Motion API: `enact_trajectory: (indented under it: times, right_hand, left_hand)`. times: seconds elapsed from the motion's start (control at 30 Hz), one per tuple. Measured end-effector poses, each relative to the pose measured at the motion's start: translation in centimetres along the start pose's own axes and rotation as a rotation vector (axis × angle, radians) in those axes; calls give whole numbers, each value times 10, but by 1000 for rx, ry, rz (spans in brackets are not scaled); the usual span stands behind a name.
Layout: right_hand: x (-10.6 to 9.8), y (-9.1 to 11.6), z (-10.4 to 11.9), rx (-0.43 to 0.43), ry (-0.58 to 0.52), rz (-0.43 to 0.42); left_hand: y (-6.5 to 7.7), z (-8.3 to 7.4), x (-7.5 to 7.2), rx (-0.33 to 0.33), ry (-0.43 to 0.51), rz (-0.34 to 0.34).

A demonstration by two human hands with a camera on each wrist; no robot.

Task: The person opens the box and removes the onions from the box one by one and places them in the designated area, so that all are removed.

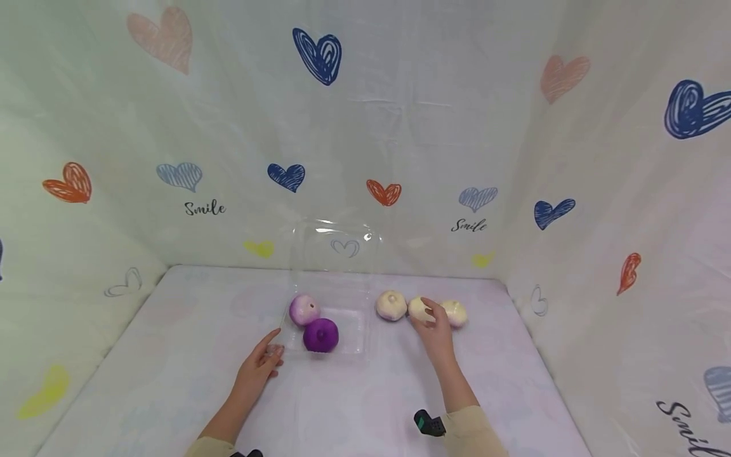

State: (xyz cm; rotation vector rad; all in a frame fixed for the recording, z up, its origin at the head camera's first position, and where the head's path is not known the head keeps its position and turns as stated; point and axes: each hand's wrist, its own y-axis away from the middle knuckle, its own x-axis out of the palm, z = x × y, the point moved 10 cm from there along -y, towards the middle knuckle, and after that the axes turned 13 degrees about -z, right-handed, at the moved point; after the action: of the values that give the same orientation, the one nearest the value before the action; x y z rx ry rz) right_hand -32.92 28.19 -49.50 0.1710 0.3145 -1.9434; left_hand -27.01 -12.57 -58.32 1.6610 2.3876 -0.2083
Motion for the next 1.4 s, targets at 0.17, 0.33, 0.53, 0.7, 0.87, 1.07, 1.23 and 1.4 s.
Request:
enact_trajectory:
  times: [0.17,0.33,0.53,0.7,0.87,1.07,1.23,1.4]
  right_hand:
    - [19,10,9,-56,-57,51]
    - [33,27,24,-106,-57,85]
    - [47,54,63,-216,-75,115]
    - [61,64,72,-222,-83,153]
    - [74,67,76,-209,-105,177]
    - [91,75,86,-224,-130,216]
    - [104,82,86,-183,-153,231]
    - [117,91,86,-156,-145,253]
  left_hand:
    - [0,1,0,0,4,-2]
    - [0,0,0,-1,1,-4]
    - [1,0,-1,1,2,-4]
    - [2,0,-2,7,2,-5]
    - [1,0,-3,11,3,-6]
    - [1,0,-3,5,7,-9]
    - [0,0,-3,11,12,-9]
    - [0,-3,-2,17,21,-7]
